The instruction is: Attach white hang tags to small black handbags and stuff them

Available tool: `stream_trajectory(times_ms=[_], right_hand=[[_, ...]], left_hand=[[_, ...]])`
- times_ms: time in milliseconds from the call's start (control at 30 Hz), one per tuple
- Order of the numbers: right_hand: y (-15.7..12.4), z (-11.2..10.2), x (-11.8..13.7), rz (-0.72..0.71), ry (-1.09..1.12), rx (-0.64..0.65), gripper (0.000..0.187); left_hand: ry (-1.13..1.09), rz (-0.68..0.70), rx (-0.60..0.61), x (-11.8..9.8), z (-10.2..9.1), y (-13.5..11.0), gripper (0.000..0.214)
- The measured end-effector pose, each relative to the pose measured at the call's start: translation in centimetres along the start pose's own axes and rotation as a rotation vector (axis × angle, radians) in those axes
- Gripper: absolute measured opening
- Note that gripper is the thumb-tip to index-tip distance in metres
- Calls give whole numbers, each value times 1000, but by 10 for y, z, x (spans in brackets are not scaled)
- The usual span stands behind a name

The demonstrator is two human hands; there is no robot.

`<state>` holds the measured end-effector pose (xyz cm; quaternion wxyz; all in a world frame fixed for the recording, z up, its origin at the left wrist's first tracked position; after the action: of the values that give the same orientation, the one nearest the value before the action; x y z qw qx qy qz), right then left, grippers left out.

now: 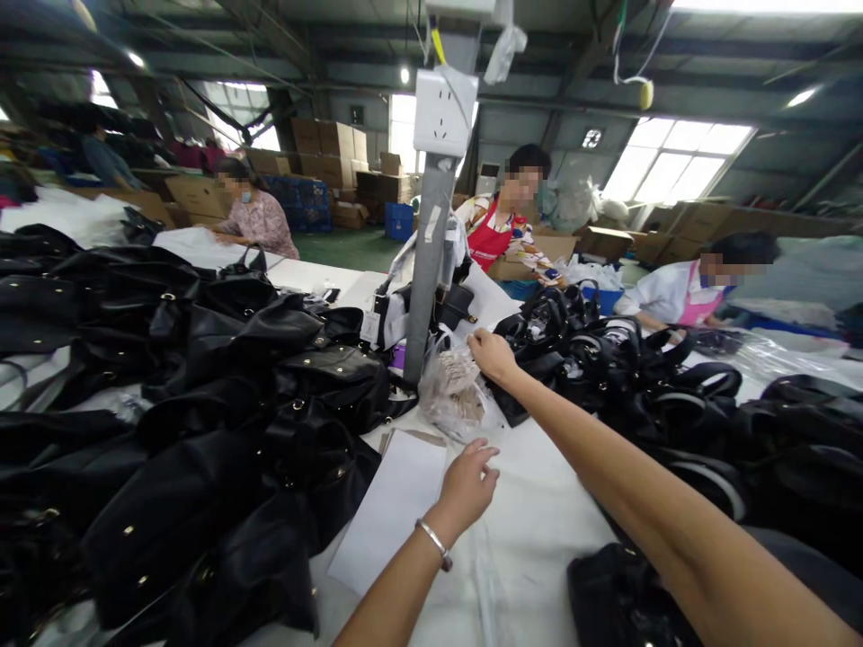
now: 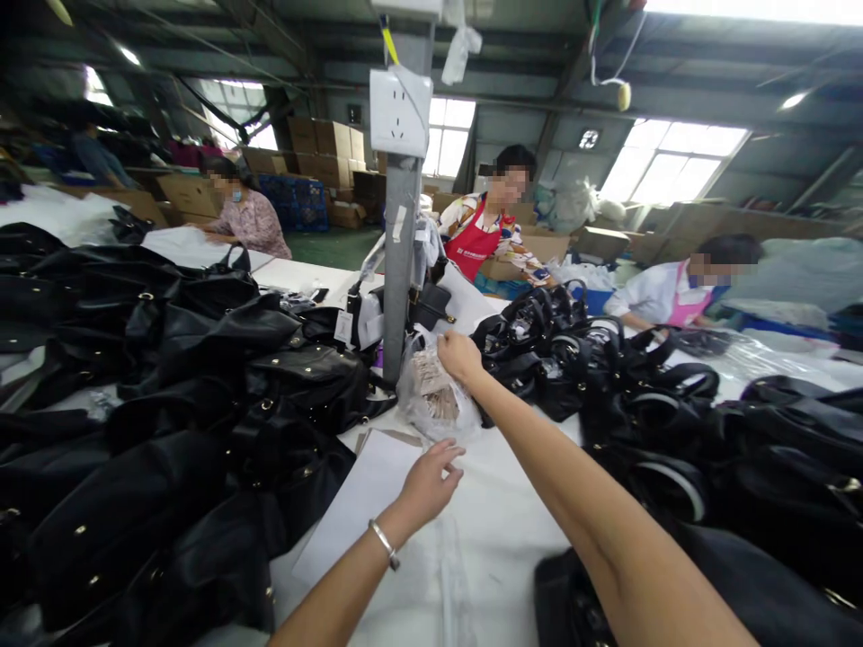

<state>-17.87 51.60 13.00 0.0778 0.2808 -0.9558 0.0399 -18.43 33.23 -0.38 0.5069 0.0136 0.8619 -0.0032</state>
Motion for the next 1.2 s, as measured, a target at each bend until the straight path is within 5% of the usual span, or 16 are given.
stream_trajectory(times_ms=[167,333,500,700,933,1067,1200], right_hand=[[-62,-59,4,-189,-39,105,37],[-155,-92,10,-318,-5,244,28],[-264,-96,30,-481,74,364,31],[-383,-66,47,-585,200,369,25],[-501,-1,23,-492,805,298,27],[-561,53,9,-452,988,333,37],[-607,86,8,-498,1108,424,53]], left_hand=[[-119,56,-151,-37,-36,-40,32],[-155,57,-332,-84,-71,-97,34],[-181,72,-209,-133,-59,-159,56],[-213,25,-48,-161,-1,-251,21],[-294,-207,-102,-158,65,-363,30],[-324,-264,-141,-160,104,-403,29],[-341,-301,-175,-186,131,-423,28]])
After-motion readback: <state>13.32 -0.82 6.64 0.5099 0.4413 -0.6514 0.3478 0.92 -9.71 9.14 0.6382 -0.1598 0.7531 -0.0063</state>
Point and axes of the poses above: each hand's wrist, its own y-axis towards the middle knuckle, its own z-axis out of the palm, x = y × z, the point moved 2 cm from there along y, towards the middle knuckle, and after that the axes turned 12 degrees about x, right-handed, at the moved point
